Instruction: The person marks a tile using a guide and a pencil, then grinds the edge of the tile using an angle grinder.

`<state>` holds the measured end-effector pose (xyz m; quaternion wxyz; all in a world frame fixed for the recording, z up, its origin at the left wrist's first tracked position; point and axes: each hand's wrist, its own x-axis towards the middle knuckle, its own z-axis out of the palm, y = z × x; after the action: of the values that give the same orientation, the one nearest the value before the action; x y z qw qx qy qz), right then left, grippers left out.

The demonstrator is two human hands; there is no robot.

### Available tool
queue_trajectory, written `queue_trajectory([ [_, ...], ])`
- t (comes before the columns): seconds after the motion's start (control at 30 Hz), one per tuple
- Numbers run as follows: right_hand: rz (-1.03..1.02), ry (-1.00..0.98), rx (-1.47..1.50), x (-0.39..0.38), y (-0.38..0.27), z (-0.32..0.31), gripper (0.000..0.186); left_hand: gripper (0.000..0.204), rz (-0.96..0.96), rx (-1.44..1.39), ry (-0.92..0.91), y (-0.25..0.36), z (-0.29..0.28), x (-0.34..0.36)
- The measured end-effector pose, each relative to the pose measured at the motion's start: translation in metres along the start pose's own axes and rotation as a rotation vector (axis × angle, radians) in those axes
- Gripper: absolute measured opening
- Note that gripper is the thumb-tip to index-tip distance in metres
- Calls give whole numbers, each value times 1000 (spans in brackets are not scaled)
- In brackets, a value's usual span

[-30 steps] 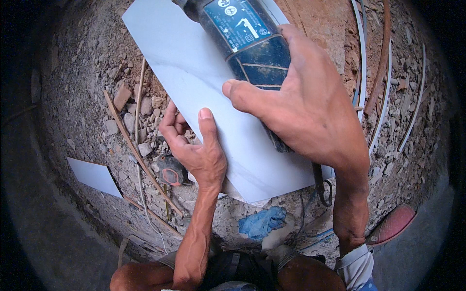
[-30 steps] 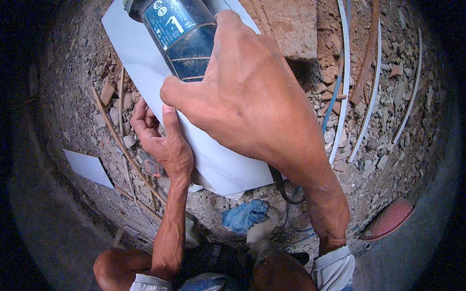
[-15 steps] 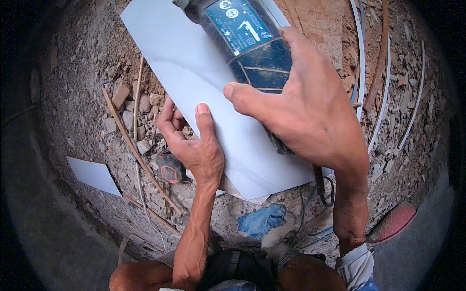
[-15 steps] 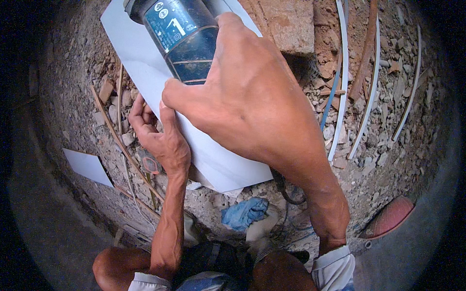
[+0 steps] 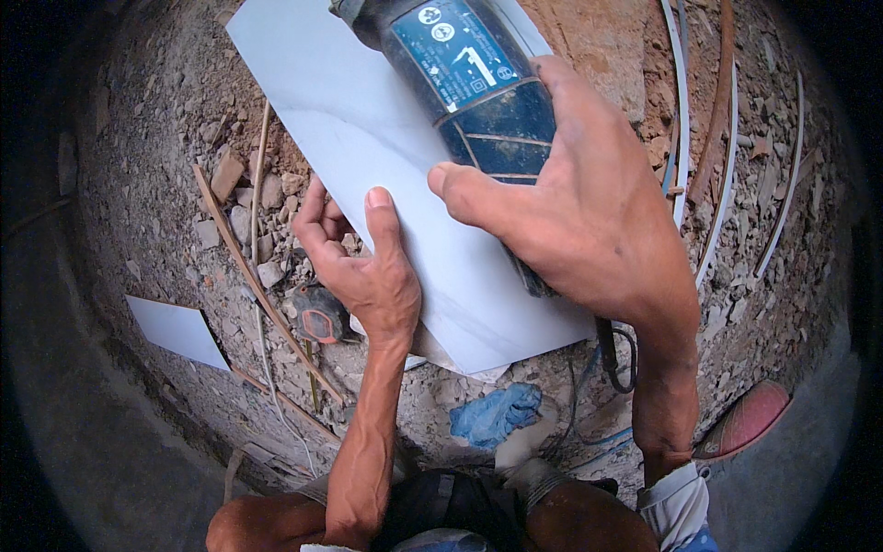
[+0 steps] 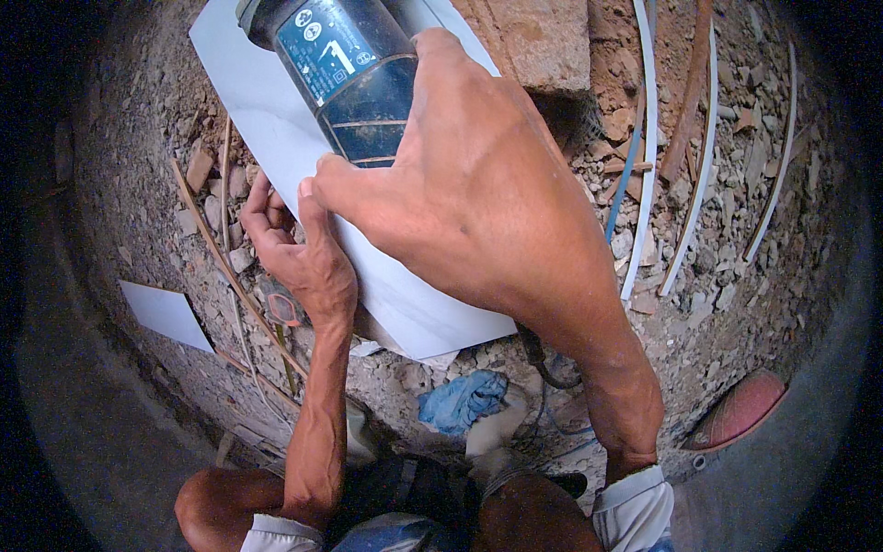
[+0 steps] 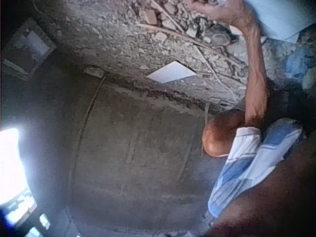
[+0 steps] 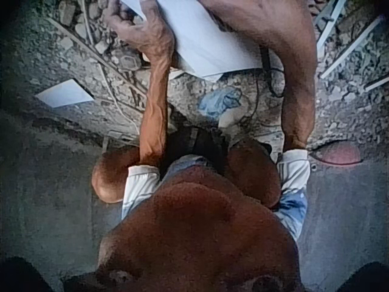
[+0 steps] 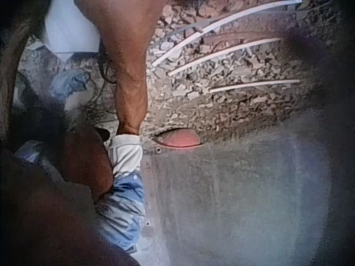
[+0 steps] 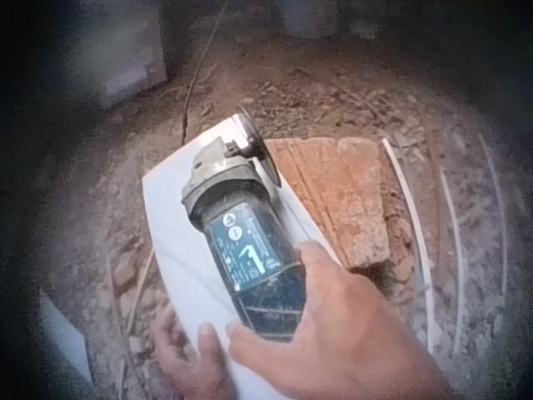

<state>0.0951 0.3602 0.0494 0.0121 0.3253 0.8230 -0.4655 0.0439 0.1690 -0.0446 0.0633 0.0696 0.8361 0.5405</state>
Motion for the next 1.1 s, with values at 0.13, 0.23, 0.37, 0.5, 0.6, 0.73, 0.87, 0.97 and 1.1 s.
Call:
queue_trajectory([
  [0.13,11,-33,59,-2,-1,-3,67,56,4,29,10,1,-3,2],
  [0.23,69,-49,176,-8,-19,-19,67,55,-5,-3,-13,-1,3,-1],
  [0.37,100,-79,271,-12,-29,-21,67,59,-11,-37,20,-3,3,1],
  [0.5,103,-75,228,-14,-24,-18,68,61,-9,-20,19,-5,1,2],
  [0.6,21,-29,26,-10,-1,-2,69,62,-24,-21,24,-2,1,1],
  [0.73,61,-55,75,-15,3,-9,71,62,-23,-38,14,0,5,0],
  [0.87,71,-60,92,-17,1,-6,72,62,-25,-41,21,1,2,1],
  [0.97,94,-69,95,-18,0,-6,72,62,-20,-51,20,-4,1,1],
  [1.1,110,-44,41,-24,1,-9,70,62,-20,-57,15,-3,4,0],
])
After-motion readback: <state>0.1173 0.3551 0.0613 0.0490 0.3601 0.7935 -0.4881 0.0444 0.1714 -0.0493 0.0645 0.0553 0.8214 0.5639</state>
